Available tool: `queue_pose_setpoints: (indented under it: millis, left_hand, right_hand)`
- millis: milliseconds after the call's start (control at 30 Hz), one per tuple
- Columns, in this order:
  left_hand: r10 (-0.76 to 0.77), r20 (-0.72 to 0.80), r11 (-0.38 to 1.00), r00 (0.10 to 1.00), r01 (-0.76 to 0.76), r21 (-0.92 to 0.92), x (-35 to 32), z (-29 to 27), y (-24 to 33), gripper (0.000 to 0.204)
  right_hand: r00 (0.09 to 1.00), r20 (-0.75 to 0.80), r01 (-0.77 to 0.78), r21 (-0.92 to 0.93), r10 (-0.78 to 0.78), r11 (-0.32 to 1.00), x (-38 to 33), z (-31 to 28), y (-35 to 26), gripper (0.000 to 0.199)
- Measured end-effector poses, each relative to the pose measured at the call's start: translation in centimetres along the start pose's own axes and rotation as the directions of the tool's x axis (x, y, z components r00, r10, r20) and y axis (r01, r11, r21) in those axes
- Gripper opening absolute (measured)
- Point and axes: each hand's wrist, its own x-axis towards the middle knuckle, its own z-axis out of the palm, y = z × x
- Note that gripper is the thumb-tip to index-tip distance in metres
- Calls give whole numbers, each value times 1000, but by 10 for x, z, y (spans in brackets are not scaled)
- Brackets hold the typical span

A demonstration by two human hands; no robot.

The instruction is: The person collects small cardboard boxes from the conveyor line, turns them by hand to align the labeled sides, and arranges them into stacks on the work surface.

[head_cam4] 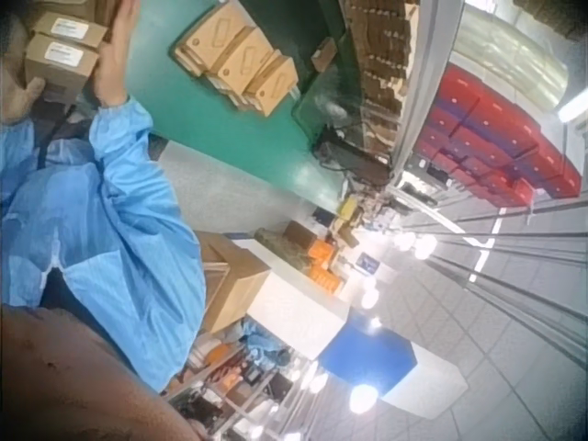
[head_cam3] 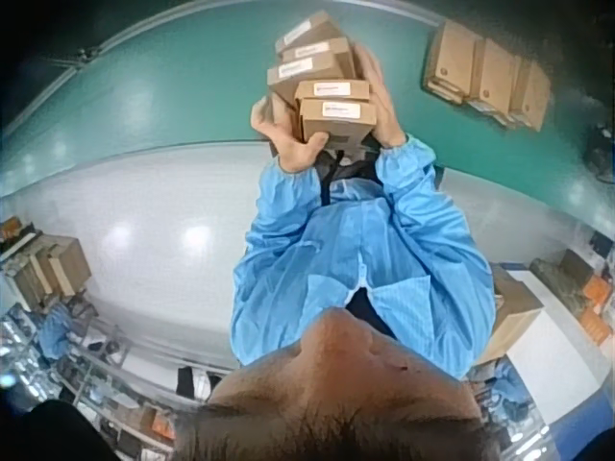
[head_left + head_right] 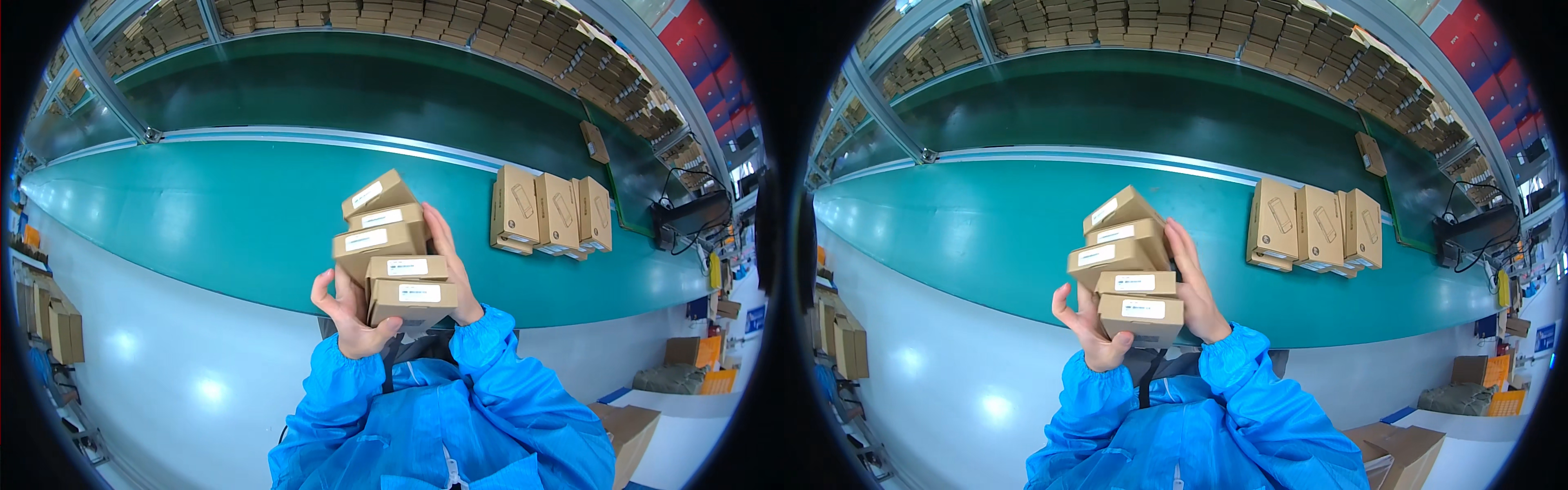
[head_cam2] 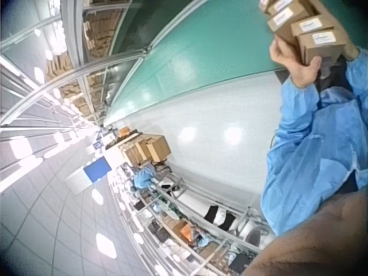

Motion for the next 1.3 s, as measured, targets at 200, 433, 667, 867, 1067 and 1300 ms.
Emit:
queue_pose_setpoints:
  millis: [200, 433, 667, 867, 1067, 1300]
  left_hand:
    - [204, 308, 903, 929, -300, 308, 20, 4, -10, 124]
    - [128, 201, 901, 971, -199, 387, 19, 27, 9, 113]
    - [-546, -89, 827, 833, 519, -216, 49, 48, 15, 72]
    - [-636, -56, 756, 770, 607, -248, 53, 49, 9, 78]
    - [-258, 19, 881, 966, 227, 416, 42, 42, -4, 77]
    - [-655, -98, 740, 749, 610, -284, 44, 38, -11, 71]
  right_hand:
    - [983, -40, -77, 799, 180, 596, -8, 12, 4, 85]
    - [989, -132, 132, 653, -59, 746, -11, 22, 2, 92]
    - [995, -43, 104, 429, -95, 897, 16, -4, -11, 88]
    - [999, -27, 42, 563, -32, 826, 6, -24, 4, 96]
    - [997, 71, -11, 414, -21, 910, -1, -25, -6, 110]
    - [1000, 12, -17, 390, 13, 921, -4, -18, 1, 109]
